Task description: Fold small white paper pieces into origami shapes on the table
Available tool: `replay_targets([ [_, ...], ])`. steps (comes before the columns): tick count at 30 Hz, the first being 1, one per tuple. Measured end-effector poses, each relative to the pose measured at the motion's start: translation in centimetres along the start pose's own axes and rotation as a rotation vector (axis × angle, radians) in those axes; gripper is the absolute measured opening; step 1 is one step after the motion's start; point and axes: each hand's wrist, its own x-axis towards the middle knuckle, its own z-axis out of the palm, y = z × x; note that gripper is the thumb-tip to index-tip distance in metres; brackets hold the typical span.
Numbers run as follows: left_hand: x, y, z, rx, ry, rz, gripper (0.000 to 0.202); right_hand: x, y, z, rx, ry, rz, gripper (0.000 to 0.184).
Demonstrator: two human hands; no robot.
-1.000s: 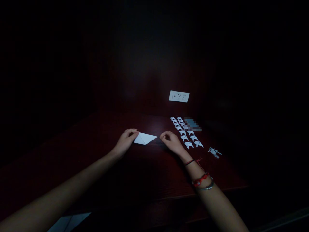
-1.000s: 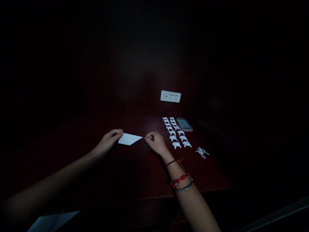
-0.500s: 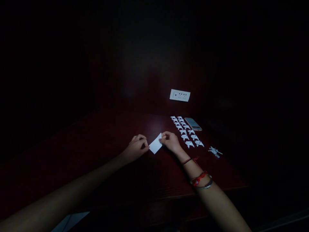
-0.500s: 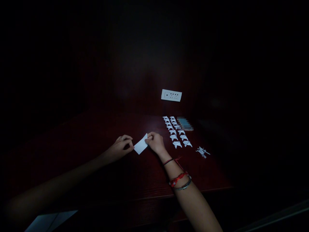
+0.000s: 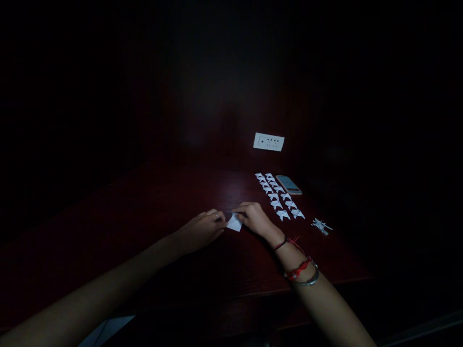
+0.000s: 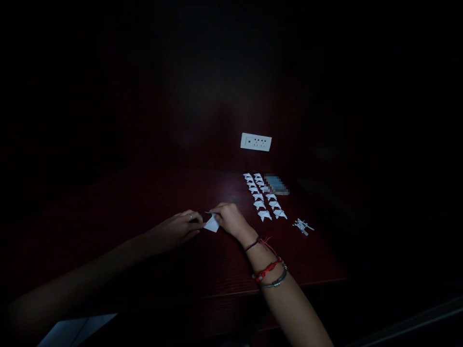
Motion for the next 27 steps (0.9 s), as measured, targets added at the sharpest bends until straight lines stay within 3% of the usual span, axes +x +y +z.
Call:
replay_targets([
  [7,-0.2,0.4,-0.4,0.049,-0.053,-0.018,0.024,-0.5,0.4,0.0,-0.075,-0.074,-0.195,0.024],
  [17,-0.4,0.2,-0.8,0.080,-0.043,-0.052,0.022,-0.8,0.7,0.8,-0.200,-0.087,-0.217,0.022],
  [24,-0.3,0.9,-1.2,0.233,-0.013,-0.099,0.023,-0.8,0.4,0.9,-0.219,-0.078,-0.213,0.024],
  [27,-0.4,1.2,-1.0,0.228,-0.028,-0.064,0.024,-0.9,0.3,0.8,-0.233,-0.082,-0.216,0.022],
])
